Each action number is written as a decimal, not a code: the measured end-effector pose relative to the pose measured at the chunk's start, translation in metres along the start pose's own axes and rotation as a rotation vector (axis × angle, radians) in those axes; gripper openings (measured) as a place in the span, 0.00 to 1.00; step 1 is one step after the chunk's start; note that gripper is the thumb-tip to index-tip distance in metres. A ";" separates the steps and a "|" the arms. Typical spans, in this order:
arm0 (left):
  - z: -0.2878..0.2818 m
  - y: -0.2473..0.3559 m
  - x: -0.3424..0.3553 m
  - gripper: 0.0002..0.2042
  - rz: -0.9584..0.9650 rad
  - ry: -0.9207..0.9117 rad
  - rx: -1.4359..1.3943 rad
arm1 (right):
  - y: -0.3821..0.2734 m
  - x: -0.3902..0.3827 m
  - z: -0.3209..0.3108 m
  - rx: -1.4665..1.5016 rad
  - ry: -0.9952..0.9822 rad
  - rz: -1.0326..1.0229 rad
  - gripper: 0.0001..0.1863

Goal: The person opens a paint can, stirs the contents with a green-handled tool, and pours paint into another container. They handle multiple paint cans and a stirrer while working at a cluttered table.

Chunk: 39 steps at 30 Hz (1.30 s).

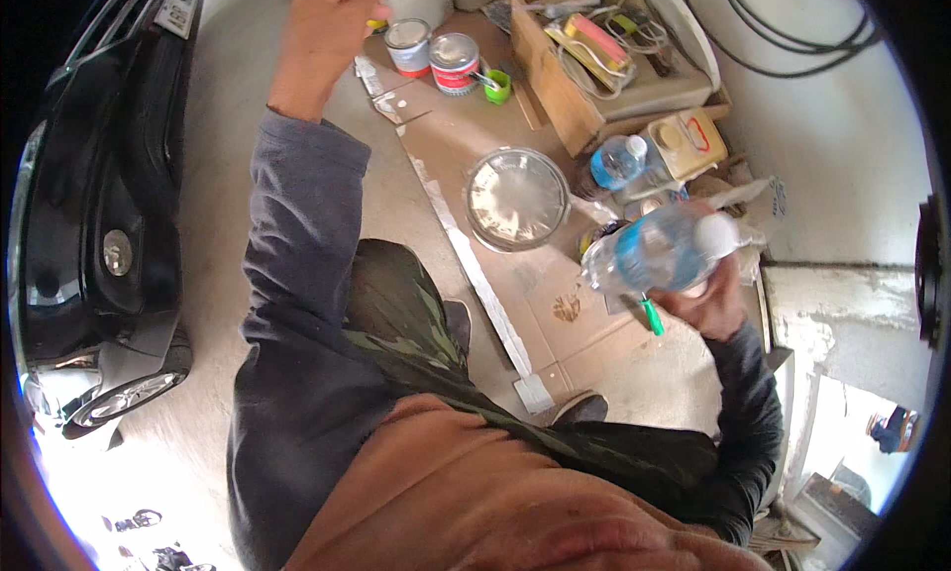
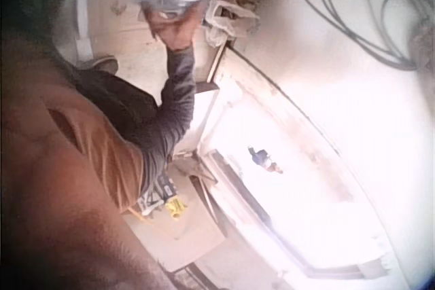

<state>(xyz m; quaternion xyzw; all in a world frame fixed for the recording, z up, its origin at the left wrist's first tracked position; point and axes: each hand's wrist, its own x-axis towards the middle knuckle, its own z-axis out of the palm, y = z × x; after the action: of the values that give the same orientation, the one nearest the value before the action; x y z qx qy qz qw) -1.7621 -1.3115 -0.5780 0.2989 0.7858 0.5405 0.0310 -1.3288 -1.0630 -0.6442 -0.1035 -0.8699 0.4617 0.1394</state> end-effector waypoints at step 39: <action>0.027 -0.380 0.218 0.39 -0.133 0.383 0.257 | 0.160 0.171 0.184 -0.179 0.324 0.423 0.47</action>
<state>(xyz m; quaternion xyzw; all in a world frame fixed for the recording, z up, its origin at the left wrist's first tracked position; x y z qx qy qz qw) -2.0966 -1.2699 -0.8591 0.1398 0.8577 0.4797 -0.1214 -1.5433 -1.0642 -0.8506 -0.3669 -0.8327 0.3794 0.1674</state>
